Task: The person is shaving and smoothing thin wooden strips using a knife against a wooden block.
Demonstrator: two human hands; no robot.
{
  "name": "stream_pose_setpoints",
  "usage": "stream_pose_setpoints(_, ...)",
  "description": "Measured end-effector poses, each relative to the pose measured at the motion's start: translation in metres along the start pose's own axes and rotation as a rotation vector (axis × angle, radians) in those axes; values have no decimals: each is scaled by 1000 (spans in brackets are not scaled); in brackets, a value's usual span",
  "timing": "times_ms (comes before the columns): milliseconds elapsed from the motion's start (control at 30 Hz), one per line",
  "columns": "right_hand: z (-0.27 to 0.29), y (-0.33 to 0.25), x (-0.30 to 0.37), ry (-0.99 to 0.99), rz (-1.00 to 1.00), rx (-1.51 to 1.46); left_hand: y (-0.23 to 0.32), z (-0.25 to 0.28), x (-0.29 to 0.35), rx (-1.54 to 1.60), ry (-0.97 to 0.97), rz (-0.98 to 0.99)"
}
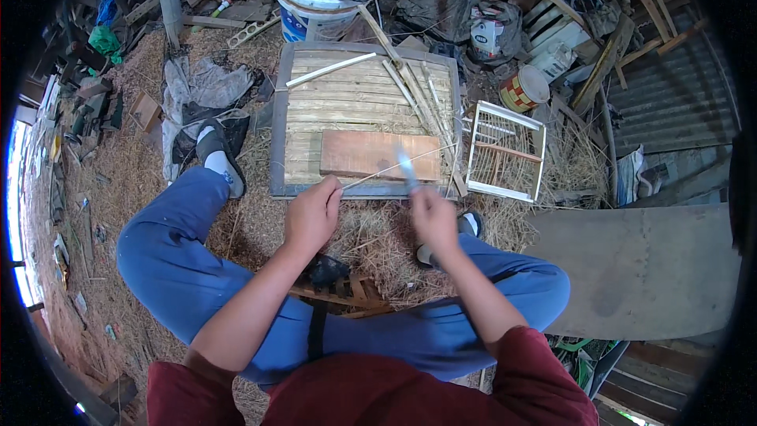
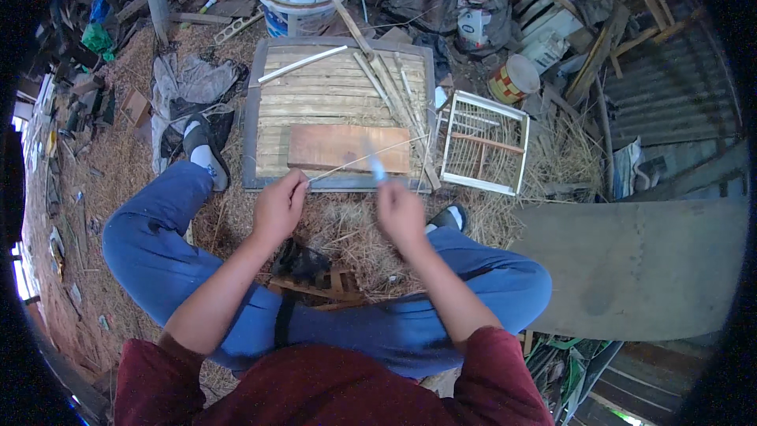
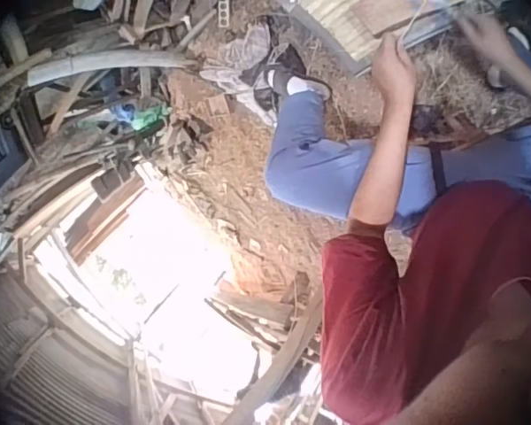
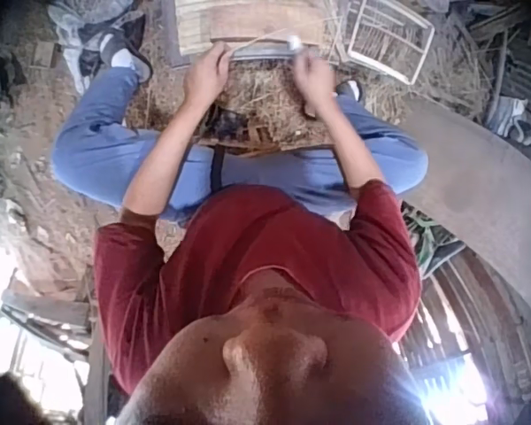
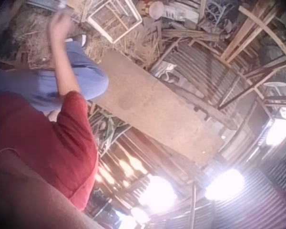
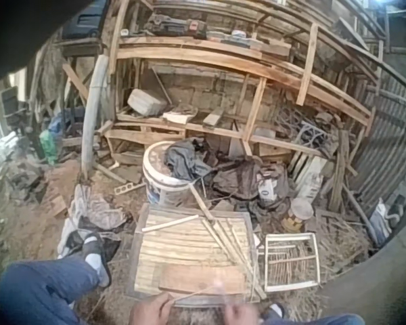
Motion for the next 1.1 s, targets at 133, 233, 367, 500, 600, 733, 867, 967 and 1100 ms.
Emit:
stream_pose_setpoints(133, 2, 10, 2, -1, -98, 26, 6, -1, 0, -8, 14, -27)
stream_pose_setpoints(233, -22, -31, 24, -100, 115, 28, 0, -2, 1, 0, -5, 4)
stream_pose_setpoints(367, 20, 17, -21, 11, -129, 10, 2, -1, 2, -4, 5, -7)
stream_pose_setpoints(500, -17, -38, 27, -30, 158, -17, -1, -3, 2, -11, -16, 28)
stream_pose_setpoints(600, -15, -11, 8, -22, 112, 2, 0, -2, 1, 20, -1, 12)
stream_pose_setpoints(733, -10, 11, 7, 10, -47, -44, 8, -6, 0, -4, 4, -14)
stream_pose_setpoints(867, -21, -34, 18, -74, 122, -7, 2, -5, 1, 13, 5, 18)
stream_pose_setpoints(967, 6, -4, -12, 0, -54, -35, 4, -4, 3, -5, -28, 52)
stream_pose_setpoints(1100, -31, -37, 30, -73, 130, 9, 0, -10, 2, -1, -59, 97)
Point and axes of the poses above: each hand's wrist, its own x-axis away from the middle knuckle, its own z-axis out of the back of the hand, y = z × x, the point moved 10 cm from there along -x, towards the middle knuckle, and after that the axes turned 4 degrees about x, right-handed, at the moved point
